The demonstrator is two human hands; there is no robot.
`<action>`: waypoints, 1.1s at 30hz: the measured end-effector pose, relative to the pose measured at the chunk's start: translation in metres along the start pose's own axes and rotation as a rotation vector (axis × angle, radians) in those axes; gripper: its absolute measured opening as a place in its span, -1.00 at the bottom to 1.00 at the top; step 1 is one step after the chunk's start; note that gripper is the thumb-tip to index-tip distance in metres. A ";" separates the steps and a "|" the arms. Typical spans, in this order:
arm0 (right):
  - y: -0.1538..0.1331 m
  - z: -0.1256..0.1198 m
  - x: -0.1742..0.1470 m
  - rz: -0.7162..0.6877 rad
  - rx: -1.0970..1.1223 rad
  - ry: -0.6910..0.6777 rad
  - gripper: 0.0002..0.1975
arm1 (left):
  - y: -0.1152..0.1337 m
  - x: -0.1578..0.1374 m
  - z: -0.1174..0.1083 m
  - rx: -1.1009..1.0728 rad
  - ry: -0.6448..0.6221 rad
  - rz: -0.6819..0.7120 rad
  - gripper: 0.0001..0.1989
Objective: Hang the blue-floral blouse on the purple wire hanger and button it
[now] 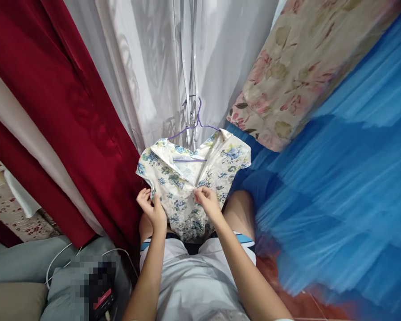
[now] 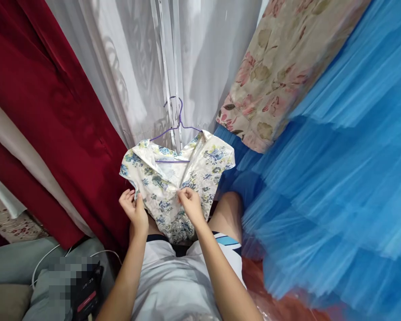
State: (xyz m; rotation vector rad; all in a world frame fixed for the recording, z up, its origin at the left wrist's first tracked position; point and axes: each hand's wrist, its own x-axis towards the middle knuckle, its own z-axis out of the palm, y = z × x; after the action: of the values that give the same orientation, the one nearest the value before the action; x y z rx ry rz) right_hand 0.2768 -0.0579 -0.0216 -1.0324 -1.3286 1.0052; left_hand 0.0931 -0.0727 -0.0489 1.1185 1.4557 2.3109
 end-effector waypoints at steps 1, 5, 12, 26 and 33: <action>0.002 -0.002 -0.007 0.009 0.008 0.013 -0.61 | 0.000 -0.009 0.001 0.064 0.030 0.091 -0.56; 0.000 -0.013 -0.029 0.022 -0.003 0.004 -0.64 | 0.007 -0.047 0.021 0.138 -0.369 0.210 -0.65; -0.026 -0.034 -0.033 0.020 -0.057 -0.071 -0.73 | 0.025 -0.074 0.060 0.061 -0.702 0.157 -0.90; -0.106 -0.039 0.080 -0.066 0.158 0.166 -0.86 | 0.023 -0.057 0.076 0.146 -0.744 0.434 -0.86; -0.150 -0.021 0.121 -0.016 0.151 0.125 -0.76 | 0.002 -0.072 0.055 0.175 -0.753 0.382 -0.88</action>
State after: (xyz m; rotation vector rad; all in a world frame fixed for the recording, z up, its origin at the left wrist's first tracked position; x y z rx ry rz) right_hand 0.2958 0.0209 0.1544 -0.9531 -1.1398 0.9968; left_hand 0.1809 -0.0729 -0.0702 2.1597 1.2127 1.6254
